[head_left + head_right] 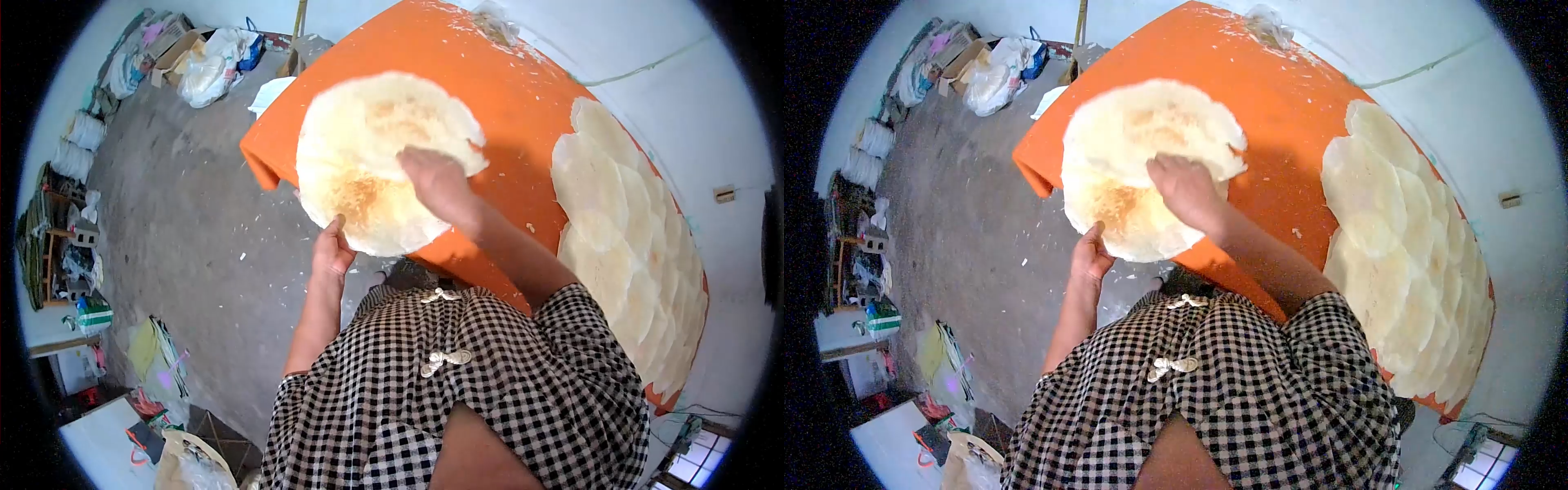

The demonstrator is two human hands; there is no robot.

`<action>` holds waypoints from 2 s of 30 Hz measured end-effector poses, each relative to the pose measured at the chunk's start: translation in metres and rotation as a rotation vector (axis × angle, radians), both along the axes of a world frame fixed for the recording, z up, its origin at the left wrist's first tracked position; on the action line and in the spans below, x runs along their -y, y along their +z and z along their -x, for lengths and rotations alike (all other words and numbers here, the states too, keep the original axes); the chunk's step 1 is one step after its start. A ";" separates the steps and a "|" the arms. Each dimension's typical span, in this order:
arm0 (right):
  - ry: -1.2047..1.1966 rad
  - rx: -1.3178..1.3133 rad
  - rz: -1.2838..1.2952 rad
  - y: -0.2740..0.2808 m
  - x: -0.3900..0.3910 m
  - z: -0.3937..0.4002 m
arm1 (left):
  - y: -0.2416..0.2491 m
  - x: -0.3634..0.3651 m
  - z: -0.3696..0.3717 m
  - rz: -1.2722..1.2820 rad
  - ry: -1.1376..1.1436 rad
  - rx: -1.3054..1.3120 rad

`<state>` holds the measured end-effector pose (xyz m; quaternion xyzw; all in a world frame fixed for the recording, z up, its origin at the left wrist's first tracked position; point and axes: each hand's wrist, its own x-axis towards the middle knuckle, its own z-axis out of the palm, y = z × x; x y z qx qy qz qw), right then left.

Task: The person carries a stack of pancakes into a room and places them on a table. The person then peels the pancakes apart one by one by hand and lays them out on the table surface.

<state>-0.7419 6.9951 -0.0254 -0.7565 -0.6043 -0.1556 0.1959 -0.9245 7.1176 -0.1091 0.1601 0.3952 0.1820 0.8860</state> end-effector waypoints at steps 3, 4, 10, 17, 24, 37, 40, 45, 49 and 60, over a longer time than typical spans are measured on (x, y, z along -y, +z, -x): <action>-0.034 -0.132 0.170 -0.025 0.002 0.013 | 0.004 0.002 0.000 0.034 -0.010 0.055; -0.014 -0.156 0.162 -0.032 0.002 0.011 | 0.006 0.002 0.000 0.055 -0.016 0.080; -0.053 -0.451 -0.181 0.069 -0.014 -0.032 | 0.006 -0.004 -0.001 0.052 -0.018 0.062; -0.268 -1.438 -0.893 0.090 0.013 -0.094 | 0.025 -0.003 -0.009 -0.095 0.025 -0.016; -0.536 -1.714 -1.002 -0.042 0.053 -0.161 | 0.102 0.013 -0.027 -0.557 -0.071 -0.140; -0.663 -1.908 -1.131 -0.063 0.093 -0.159 | 0.189 -0.104 -0.116 -0.484 -0.046 0.213; -0.657 -2.071 -1.208 -0.055 0.074 -0.138 | 0.232 -0.111 -0.148 -0.629 -0.054 0.299; -0.687 -2.244 -0.918 -0.193 0.075 -0.153 | 0.290 -0.098 -0.159 -0.837 -0.032 0.449; -0.515 -2.289 -0.888 -0.127 0.065 -0.087 | 0.265 -0.080 -0.141 -0.811 -0.006 0.408; -0.138 -2.443 -0.745 -0.095 0.062 -0.078 | -0.015 0.008 -0.118 0.124 0.038 -0.174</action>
